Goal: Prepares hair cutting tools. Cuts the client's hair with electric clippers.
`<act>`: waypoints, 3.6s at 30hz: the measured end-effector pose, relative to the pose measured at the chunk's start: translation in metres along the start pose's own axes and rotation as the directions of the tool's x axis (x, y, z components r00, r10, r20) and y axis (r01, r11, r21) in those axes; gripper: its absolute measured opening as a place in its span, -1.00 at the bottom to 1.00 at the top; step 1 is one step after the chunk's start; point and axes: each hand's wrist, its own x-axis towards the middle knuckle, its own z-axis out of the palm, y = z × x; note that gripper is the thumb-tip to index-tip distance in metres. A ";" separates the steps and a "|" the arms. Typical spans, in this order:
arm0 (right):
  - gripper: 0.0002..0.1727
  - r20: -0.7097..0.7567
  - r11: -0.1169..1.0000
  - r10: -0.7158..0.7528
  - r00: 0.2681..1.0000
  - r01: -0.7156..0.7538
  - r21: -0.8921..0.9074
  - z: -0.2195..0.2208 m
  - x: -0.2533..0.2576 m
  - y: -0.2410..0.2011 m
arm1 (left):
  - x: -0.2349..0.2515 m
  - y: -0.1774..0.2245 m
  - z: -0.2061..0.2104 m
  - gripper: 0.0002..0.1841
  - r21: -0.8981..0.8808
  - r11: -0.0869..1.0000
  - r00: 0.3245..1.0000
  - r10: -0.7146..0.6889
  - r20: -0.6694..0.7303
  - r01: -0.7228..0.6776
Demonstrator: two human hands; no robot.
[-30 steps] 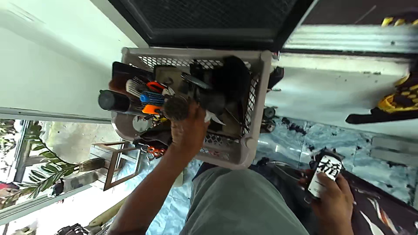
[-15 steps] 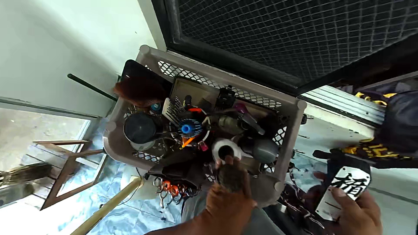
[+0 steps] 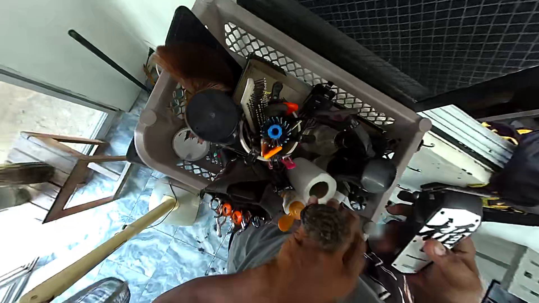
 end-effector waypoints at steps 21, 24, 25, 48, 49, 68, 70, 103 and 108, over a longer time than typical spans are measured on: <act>-0.40 -0.080 0.996 -0.032 0.996 0.039 0.078 -0.068 -0.103 0.046 | -0.028 -0.139 -0.114 -0.66 0.090 0.774 0.737 -0.627 0.251 0.627; -0.40 -0.163 0.999 -0.009 0.987 0.016 0.040 -0.050 -0.125 0.053 | -0.009 -0.115 -0.115 -0.67 0.316 0.724 0.694 -0.685 0.221 0.614; -0.45 -0.188 1.000 0.010 0.982 -0.005 0.024 -0.042 -0.133 0.054 | 0.000 -0.096 -0.112 -0.65 0.397 0.677 0.657 -0.724 0.210 0.620; -0.37 -0.588 0.989 0.040 0.808 -0.116 -0.092 0.154 -0.189 0.068 | -0.048 -0.209 -0.179 -0.64 0.302 0.795 0.721 -0.605 0.338 0.526; -0.38 -0.610 0.992 0.051 0.791 -0.108 -0.057 0.157 -0.192 0.074 | -0.045 -0.215 -0.184 -0.64 0.317 0.786 0.704 -0.617 0.351 0.531; -0.58 -0.856 0.968 0.223 0.466 -0.005 0.249 0.166 -0.307 0.193 | -0.016 -0.157 -0.149 -0.66 0.382 0.695 0.656 -0.712 0.249 0.609; -0.52 -0.864 0.974 0.228 0.449 -0.095 0.207 0.163 -0.331 0.208 | -0.021 -0.148 -0.143 -0.64 0.360 0.742 0.709 -0.660 0.249 0.565; -0.29 -0.803 0.767 0.414 0.428 -0.640 0.054 0.159 -0.638 0.331 | -0.171 -0.040 -0.107 -0.21 -0.149 0.628 0.574 -0.767 -0.287 0.764; -0.28 -0.797 0.842 0.285 0.532 -0.537 -0.057 0.143 -0.626 0.308 | -0.182 -0.059 -0.102 -0.22 -0.129 0.627 0.576 -0.765 -0.288 0.768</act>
